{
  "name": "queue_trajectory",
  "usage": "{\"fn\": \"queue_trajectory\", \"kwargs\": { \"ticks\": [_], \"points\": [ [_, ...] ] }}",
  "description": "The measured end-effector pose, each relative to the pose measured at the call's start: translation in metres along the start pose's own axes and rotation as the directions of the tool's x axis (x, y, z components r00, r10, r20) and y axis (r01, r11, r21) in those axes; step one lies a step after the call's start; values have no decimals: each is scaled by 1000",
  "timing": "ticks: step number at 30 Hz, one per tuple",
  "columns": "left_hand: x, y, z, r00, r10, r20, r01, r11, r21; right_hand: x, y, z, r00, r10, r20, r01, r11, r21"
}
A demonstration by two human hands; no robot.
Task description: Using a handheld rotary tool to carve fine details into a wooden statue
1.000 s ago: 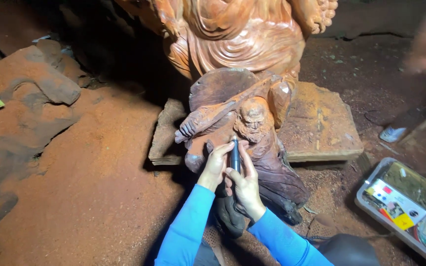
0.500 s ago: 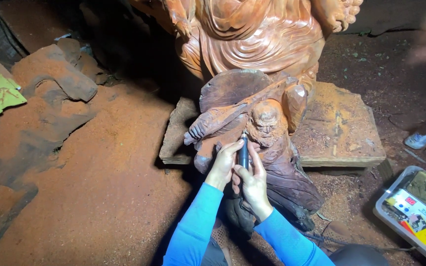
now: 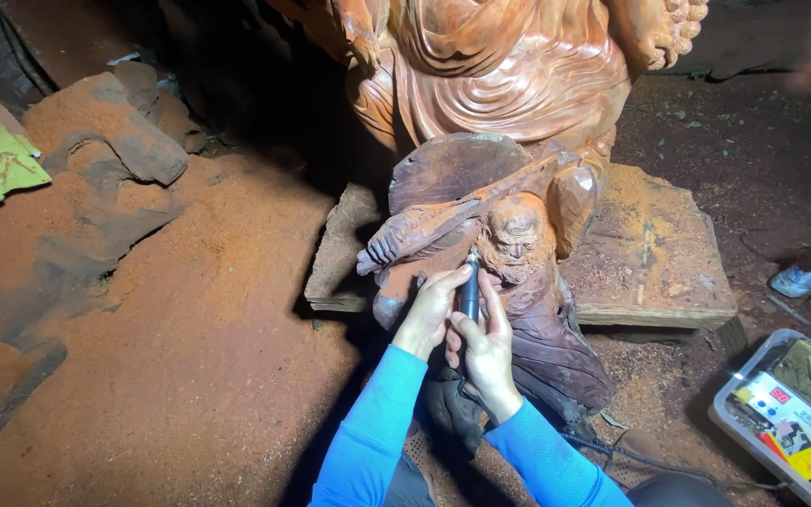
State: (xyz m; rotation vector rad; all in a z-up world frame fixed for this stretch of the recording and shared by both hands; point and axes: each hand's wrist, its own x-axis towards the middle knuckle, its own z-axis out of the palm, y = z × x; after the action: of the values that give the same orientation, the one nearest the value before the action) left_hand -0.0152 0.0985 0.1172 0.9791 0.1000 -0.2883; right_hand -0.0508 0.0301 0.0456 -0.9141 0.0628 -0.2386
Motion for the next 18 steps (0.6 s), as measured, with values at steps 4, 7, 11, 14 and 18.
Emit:
{"fn": "queue_trajectory", "kwargs": {
  "ticks": [4, 7, 11, 14, 18],
  "points": [
    [-4, 0, 0, 1000, -14, 11, 14, 1000, 5, -4, -3, 6, 1000, -19, -19, 19, 1000, 5],
    [-19, 13, 9, 1000, -18, -19, 18, 1000, -1, -3, -1, 5, 1000, -15, -18, 15, 1000, 7],
    [-4, 7, 4, 1000, -13, -4, 13, 1000, -10, 4, 9, -1, 1000, -11, -21, 12, 1000, 12],
    [-2, 4, 1, 1000, -30, -1, 30, 999, -14, 9, 18, -7, 1000, -6, -23, 6, 1000, 13],
    [6, -1, -7, 999, -41, 11, 41, 999, 0, 9, 22, -8, 999, -11, -40, 11, 1000, 16]
  ]
}}
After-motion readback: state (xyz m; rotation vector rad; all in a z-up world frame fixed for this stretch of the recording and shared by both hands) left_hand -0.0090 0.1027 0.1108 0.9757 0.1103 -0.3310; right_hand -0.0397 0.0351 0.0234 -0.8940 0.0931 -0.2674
